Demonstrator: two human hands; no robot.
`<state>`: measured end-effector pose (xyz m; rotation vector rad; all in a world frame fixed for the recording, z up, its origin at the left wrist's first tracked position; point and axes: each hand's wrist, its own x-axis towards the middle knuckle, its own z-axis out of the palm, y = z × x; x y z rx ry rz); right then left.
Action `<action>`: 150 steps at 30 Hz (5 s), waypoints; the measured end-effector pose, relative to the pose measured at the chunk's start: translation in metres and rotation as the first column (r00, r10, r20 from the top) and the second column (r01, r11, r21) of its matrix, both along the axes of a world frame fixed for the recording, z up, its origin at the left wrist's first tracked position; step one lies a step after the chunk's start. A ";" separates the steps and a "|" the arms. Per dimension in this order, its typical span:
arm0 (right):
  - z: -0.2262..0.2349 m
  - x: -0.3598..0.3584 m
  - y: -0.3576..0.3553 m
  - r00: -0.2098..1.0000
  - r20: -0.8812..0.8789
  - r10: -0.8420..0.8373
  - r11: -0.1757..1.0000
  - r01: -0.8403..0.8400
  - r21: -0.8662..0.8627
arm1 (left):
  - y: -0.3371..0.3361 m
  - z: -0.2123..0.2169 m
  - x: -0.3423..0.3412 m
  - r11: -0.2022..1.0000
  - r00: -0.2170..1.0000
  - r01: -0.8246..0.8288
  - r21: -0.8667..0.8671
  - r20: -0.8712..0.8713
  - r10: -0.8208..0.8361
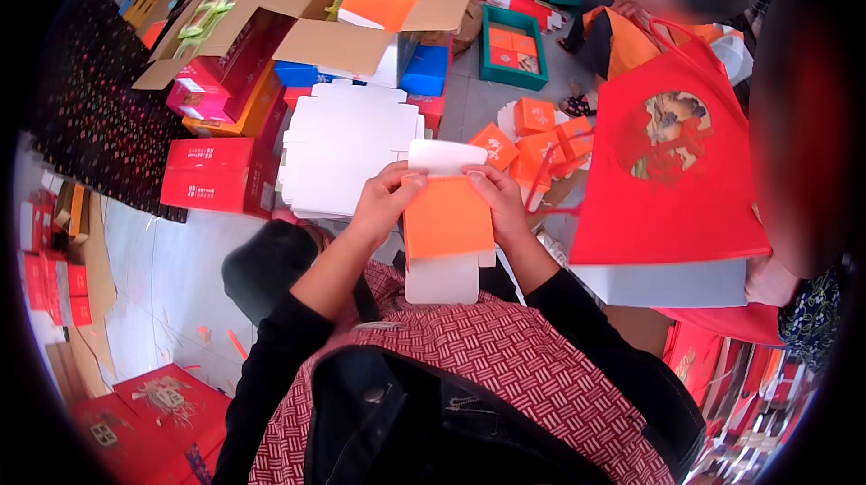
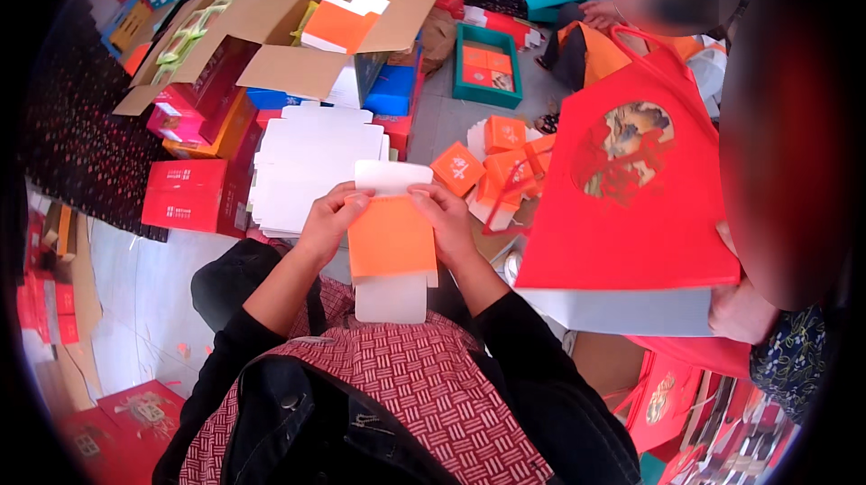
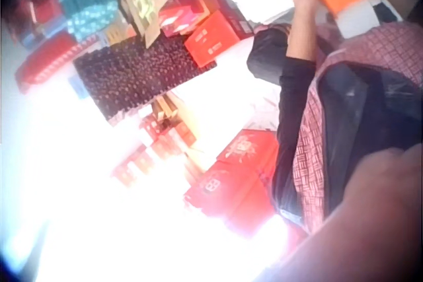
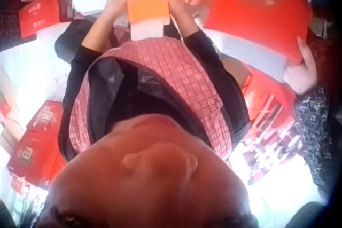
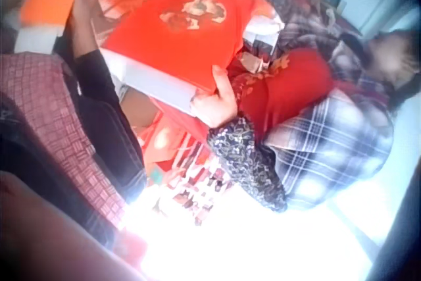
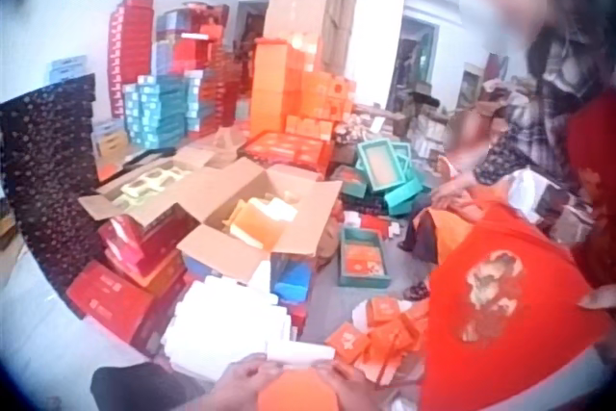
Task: The person sits on the floor and folds orange cardboard pieces into small boxes by hand. They insert a small yellow packet into each box, close the flaps, and place the finished boxes into a nearby cardboard container. The process repeats continuously.
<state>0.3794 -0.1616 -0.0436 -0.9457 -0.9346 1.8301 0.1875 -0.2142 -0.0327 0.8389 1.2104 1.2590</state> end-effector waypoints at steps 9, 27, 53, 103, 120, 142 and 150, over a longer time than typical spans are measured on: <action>0.035 0.003 0.026 0.994 -0.020 -0.105 0.952 0.107 0.287 | 0.006 -0.003 0.009 0.972 0.992 -0.119 0.205 -0.010 0.124; 0.110 -0.026 0.082 0.360 0.601 0.714 0.505 -0.859 -0.086 | 0.003 0.000 0.011 0.892 0.955 -0.164 0.420 -0.160 0.251; 0.090 -0.053 0.120 0.230 0.794 0.563 0.361 -0.932 0.015 | 0.021 -0.004 0.009 0.921 0.955 -0.289 0.261 0.003 0.298; 0.125 -0.070 0.090 0.674 0.726 0.138 0.370 -0.715 0.593 | 0.035 0.053 -0.018 0.995 0.963 -0.087 0.039 0.261 0.073; 0.089 -0.062 0.085 0.777 0.625 0.067 0.211 -0.624 0.753 | 0.042 0.042 -0.020 0.994 0.977 -0.093 -0.053 0.187 0.101; 0.055 -0.060 0.077 0.785 0.604 0.138 0.639 -0.536 0.551 | 0.032 0.009 -0.031 1.000 0.988 -0.003 0.008 0.152 0.001; 0.022 -0.022 0.059 0.997 0.020 0.068 0.998 -0.068 0.009 | -0.002 -0.008 -0.009 0.978 0.999 -0.039 0.204 -0.026 0.046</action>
